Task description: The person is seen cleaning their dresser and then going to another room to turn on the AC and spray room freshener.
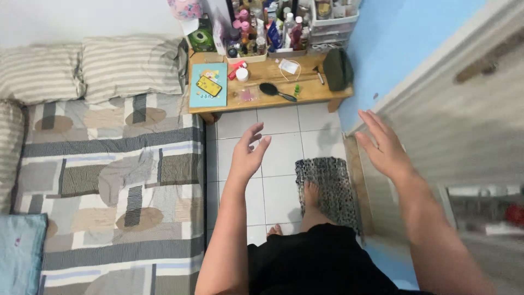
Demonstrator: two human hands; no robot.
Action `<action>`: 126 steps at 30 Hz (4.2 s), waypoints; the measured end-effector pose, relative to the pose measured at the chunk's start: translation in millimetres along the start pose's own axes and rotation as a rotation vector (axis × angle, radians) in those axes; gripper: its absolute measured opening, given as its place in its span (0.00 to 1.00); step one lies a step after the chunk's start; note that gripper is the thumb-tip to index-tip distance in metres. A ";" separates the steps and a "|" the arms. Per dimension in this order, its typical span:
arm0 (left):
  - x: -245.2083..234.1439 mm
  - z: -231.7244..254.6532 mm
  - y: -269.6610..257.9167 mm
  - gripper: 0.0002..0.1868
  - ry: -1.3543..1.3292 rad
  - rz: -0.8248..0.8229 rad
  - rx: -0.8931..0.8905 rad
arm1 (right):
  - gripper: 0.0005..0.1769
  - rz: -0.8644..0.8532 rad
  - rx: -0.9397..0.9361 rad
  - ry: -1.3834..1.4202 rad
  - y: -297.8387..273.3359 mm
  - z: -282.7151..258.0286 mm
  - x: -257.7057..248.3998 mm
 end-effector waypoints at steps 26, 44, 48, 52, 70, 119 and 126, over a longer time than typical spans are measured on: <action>-66.5 -124.0 344.1 0.28 0.026 0.167 -0.310 | 0.32 -0.242 -0.284 -0.015 441.8 0.2 206.6; -63.3 -443.9 539.5 0.25 -0.001 0.237 -0.450 | 0.29 -0.518 0.009 0.114 650.8 132.3 573.6; -71.4 -467.5 579.1 0.25 0.180 0.256 -0.229 | 0.27 -0.359 0.220 0.134 721.4 175.0 606.6; -73.3 -497.0 610.7 0.33 0.463 0.248 -0.209 | 0.18 -0.125 0.037 0.080 788.1 182.9 620.3; -70.7 -506.9 655.0 0.47 0.669 0.135 -0.423 | 0.33 -0.203 -0.179 -0.592 827.4 148.9 665.1; -96.8 -516.6 807.9 0.44 0.667 0.288 -0.482 | 0.29 -0.215 0.108 0.074 711.3 157.8 482.3; -96.5 -528.6 810.7 0.38 0.705 0.273 -0.490 | 0.27 -0.251 -0.009 -0.080 729.8 147.1 492.3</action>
Point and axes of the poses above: each hand's wrist, its own y-axis towards the middle knuckle, its own x-axis out of the palm, z = x × y, the point moved 9 cm from there along y, towards the middle knuckle, and after that the axes turned 7 degrees about -y, right-handed, at the moved point
